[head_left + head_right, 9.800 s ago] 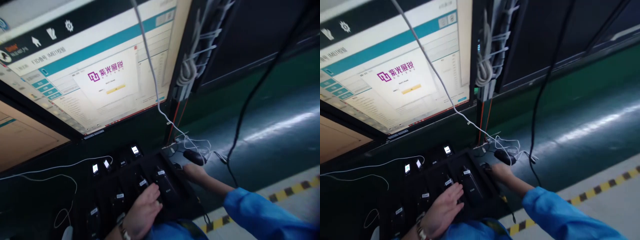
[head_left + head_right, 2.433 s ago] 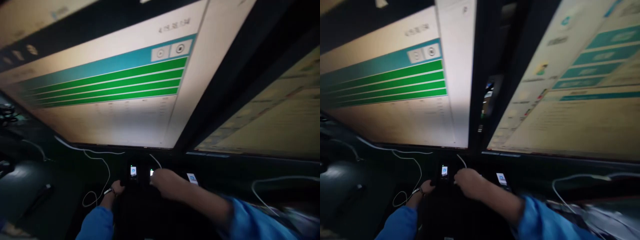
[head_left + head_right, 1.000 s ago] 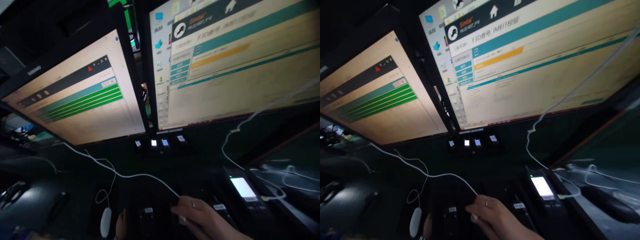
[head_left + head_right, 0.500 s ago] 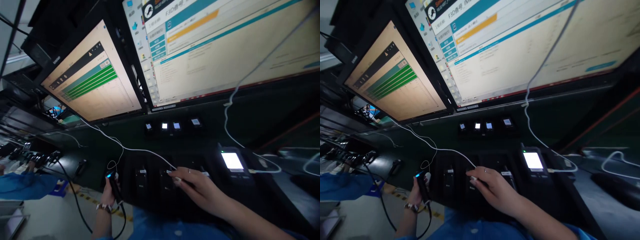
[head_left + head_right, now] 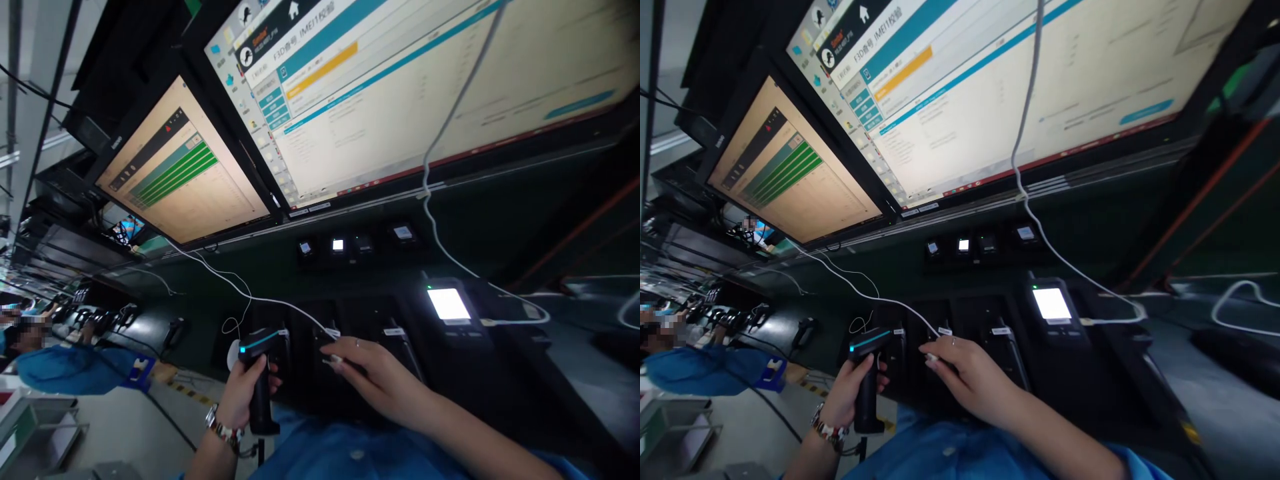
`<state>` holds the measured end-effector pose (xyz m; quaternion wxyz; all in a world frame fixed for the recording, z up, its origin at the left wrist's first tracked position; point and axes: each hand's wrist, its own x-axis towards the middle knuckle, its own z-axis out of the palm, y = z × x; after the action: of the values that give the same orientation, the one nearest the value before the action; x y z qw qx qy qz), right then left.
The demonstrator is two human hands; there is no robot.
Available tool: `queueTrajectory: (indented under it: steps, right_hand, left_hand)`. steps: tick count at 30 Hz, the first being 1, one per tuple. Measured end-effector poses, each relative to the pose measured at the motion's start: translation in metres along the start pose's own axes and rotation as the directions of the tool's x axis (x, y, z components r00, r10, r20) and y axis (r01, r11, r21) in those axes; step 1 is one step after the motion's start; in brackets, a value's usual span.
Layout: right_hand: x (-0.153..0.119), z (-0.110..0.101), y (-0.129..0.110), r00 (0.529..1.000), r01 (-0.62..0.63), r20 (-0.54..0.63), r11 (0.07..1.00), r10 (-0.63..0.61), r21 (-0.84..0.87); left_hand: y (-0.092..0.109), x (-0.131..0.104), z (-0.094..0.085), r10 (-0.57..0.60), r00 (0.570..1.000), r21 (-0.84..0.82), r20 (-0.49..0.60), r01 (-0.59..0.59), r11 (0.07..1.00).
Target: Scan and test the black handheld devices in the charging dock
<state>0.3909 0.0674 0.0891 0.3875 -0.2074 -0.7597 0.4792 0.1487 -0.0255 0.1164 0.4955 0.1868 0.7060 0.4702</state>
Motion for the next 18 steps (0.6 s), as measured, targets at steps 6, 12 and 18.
queueTrajectory:
  steps: [6,12,18]
  right_hand:
    - [0.004,-0.002,-0.006,1.0,-0.019,0.015,1.0,0.019,-0.005]
    - [0.007,-0.001,-0.005,0.999,-0.046,0.026,0.999,0.046,-0.003]
    - [0.008,0.003,0.001,0.999,-0.037,0.013,0.999,0.037,-0.023]
  left_hand:
    - [0.002,0.0,-0.007,-0.026,0.999,0.016,-0.037,0.027,1.0]
    - [0.006,-0.004,-0.01,-0.018,0.997,0.037,-0.077,0.021,0.999]
    - [-0.004,0.016,-0.041,0.051,0.991,0.125,-0.12,-0.036,0.992]
